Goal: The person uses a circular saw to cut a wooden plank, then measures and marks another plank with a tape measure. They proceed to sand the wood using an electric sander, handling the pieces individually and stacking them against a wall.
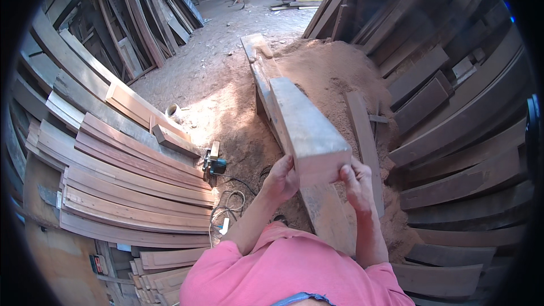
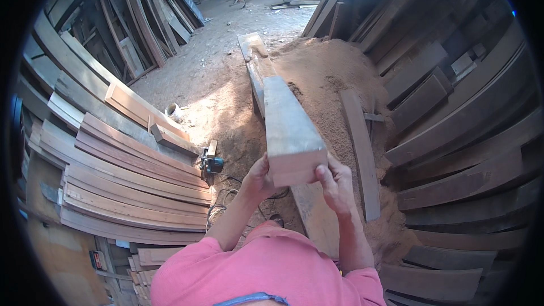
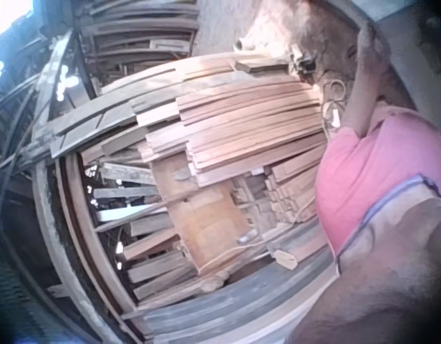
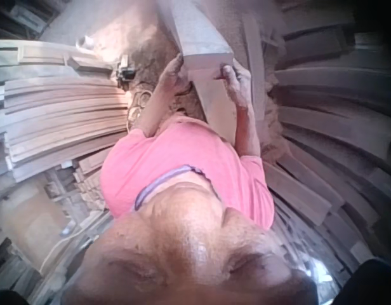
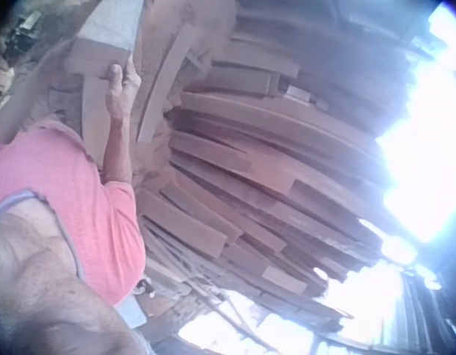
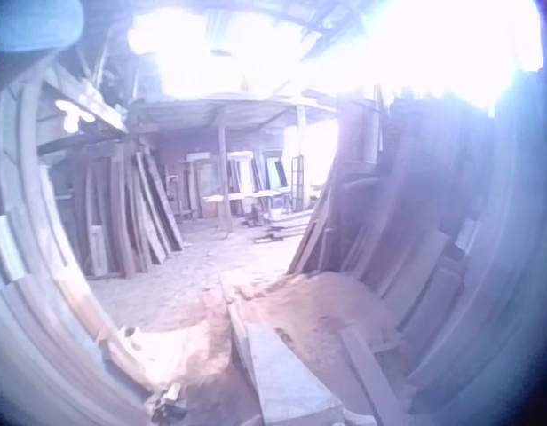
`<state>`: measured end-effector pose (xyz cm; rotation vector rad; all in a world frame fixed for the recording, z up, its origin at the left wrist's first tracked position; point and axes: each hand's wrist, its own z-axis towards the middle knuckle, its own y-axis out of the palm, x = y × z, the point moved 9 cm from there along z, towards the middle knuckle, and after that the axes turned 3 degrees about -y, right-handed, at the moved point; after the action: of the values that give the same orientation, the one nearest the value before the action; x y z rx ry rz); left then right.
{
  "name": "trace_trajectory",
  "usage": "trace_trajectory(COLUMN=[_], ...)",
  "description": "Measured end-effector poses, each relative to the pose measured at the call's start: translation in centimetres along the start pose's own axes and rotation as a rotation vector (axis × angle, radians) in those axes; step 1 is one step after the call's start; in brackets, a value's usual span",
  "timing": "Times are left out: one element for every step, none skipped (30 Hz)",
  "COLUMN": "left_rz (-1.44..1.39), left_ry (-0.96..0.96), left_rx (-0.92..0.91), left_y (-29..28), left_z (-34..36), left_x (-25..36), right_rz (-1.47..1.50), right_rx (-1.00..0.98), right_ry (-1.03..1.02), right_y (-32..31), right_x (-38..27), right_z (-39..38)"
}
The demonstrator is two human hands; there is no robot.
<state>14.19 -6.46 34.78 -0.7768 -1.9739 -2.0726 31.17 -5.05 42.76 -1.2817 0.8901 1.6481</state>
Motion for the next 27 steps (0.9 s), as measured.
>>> trace_trajectory(left_rz=[-0.015, -0.039, -0.063, -0.086, -0.106, -0.101, -0.096, -0.094, -0.1, -0.103, -0.106, -0.099, -0.093, -0.088, -0.093, -0.096, -0.098, -0.107, -0.117, -0.125, -0.125, -0.137, -0.094, -0.053, 0.08, 0.222, 0.475], left_ry=[-0.08, -0.163, -0.217, -0.271, -0.318, -0.323, -0.325, -0.34, -0.319, -0.287, -0.249, -0.236, -0.224, -0.213, -0.2, -0.183, -0.172, -0.163, -0.155, -0.148, -0.148, -0.167, -0.189, -0.221, -0.214, -0.198, -0.243], left_rx=[0.082, 0.159, 0.281, 0.405, 0.536, 0.561, 0.588, 0.6, 0.611, 0.63, 0.654, 0.66, 0.66, 0.659, 0.636, 0.618, 0.606, 0.596, 0.584, 0.567, 0.547, 0.542, 0.55, 0.551, 0.615, 0.649, 0.692], left_y=[-0.8, -1.9, -3.3, -5.0, -6.9, -9.1, -12.4, -14.6, -16.3, -18.0, -18.9, -19.8, -19.5, -19.6, -20.7, -22.3, -23.6, -25.1, -26.3, -27.0, -27.2, -27.8, -29.5, -31.3, -33.8, -35.9, -38.2], left_z=[-1.3, -2.3, -3.4, -4.6, -6.3, -7.1, -7.6, -7.8, -8.2, -8.6, -8.2, -7.3, -6.0, -4.8, -3.3, -2.3, -1.9, -1.0, 0.9, 3.4, 6.7, 9.5, 11.1, 12.4, 13.6, 15.7, 16.8], left_x=[-1.6, -3.6, -5.2, -6.8, -8.2, -10.5, -13.6, -15.9, -17.3, -17.9, -17.4, -16.9, -16.2, -15.4, -14.6, -14.0, -13.4, -12.9, -12.0, -10.8, -9.1, -7.7, -6.6, -6.3, -5.9, -5.2, -4.9], right_rz=[0.001, 0.116, 0.233, 0.296, 0.366, 0.377, 0.385, 0.231, 0.074, -0.076, -0.051, -0.027, -0.007, -0.028, -0.07, -0.106, -0.138, -0.118, -0.097, -0.079, -0.087, -0.094, -0.021, -0.074, -0.127, -0.312, -0.437], right_rx=[-0.033, -0.048, -0.064, -0.048, -0.028, 0.012, 0.047, 0.079, 0.12, 0.147, 0.133, 0.12, 0.111, 0.114, 0.106, 0.095, 0.085, 0.074, 0.066, 0.061, 0.051, 0.047, 0.053, 0.051, 0.05, 0.033, -0.025], right_ry=[0.001, 0.047, 0.089, 0.206, 0.324, 0.521, 0.719, 0.69, 0.659, 0.626, 0.593, 0.56, 0.525, 0.501, 0.51, 0.519, 0.535, 0.533, 0.53, 0.523, 0.539, 0.58, 0.647, 0.603, 0.559, 0.381, 0.482], right_y=[-0.7, -1.4, -1.9, -1.8, -1.5, -0.7, 0.5, 0.7, 0.7, 0.5, 0.7, 0.8, 0.7, 0.3, 0.3, 0.5, 1.0, 1.3, 1.3, 1.0, 0.4, 0.2, 0.9, 0.7, 0.5, -0.3, -0.8], right_x=[1.8, 4.3, 6.8, 9.6, 12.5, 15.3, 18.3, 21.0, 24.7, 26.9, 27.0, 27.0, 26.8, 27.3, 28.2, 29.1, 29.7, 30.3, 30.9, 31.9, 34.0, 36.0, 35.8, 36.2, 36.6, 37.8, 40.4], right_z=[-1.6, -3.4, -5.4, -7.3, -9.2, -11.3, -13.7, -14.8, -15.7, -15.5, -14.6, -13.7, -12.5, -10.7, -8.9, -7.6, -6.8, -5.2, -2.7, 0.2, 3.4, 5.8, 8.2, 10.2, 12.2, 14.7, 15.9])
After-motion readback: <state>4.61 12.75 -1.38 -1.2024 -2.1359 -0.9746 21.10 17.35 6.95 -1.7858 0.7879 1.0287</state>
